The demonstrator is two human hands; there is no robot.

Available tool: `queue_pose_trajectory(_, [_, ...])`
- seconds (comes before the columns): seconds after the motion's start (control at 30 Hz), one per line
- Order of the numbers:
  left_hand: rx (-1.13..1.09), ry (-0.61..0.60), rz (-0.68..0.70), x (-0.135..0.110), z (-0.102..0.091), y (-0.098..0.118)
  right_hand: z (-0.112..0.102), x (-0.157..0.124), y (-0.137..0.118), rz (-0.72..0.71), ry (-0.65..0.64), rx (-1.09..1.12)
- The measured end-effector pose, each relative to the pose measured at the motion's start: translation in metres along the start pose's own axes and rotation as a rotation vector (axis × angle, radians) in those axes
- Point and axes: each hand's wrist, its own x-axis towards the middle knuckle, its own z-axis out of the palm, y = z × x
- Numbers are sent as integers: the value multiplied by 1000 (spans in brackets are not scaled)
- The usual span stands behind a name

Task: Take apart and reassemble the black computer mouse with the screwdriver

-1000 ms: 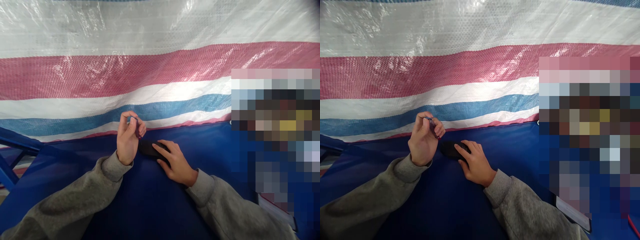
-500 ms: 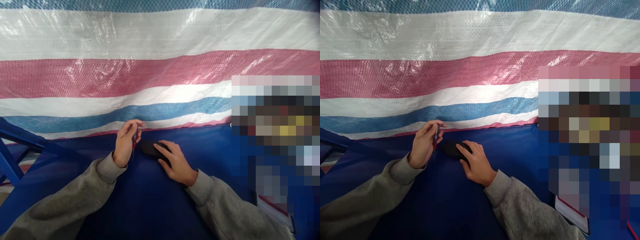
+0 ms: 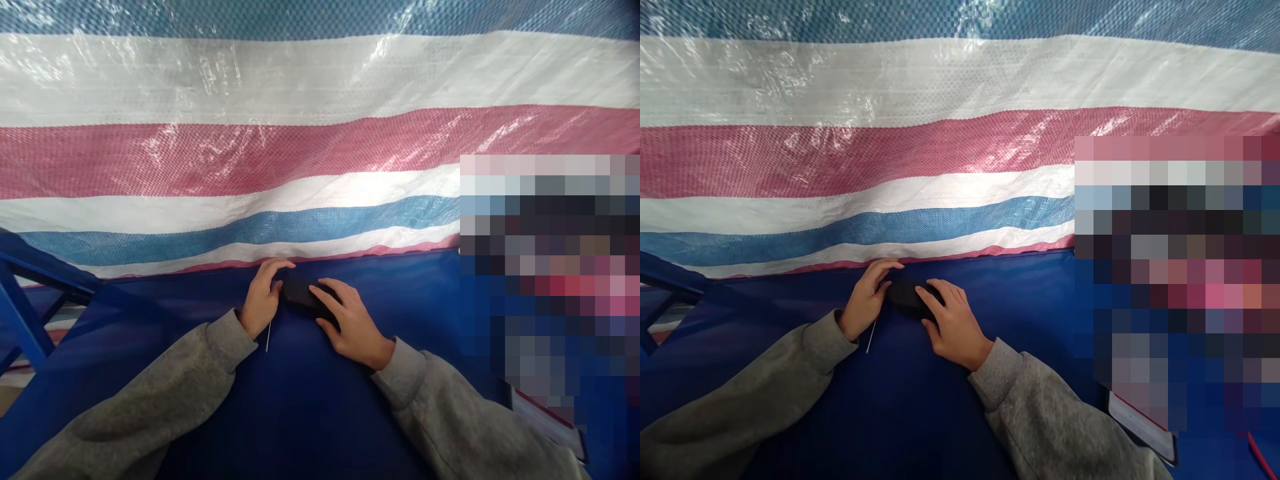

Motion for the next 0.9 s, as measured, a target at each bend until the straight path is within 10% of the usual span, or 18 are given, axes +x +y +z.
queue_pose_trajectory(0.17, [27,82,115,-1,-6,10,-1,0,0,15,11,24])
queue_pose_trajectory(0.5, [346,-245,483,-4,-10,8,-3,-1,3,75,57,180])
queue_pose_trajectory(0.9, [492,-327,524,-5,-10,8,-1,3,2,162,196,268])
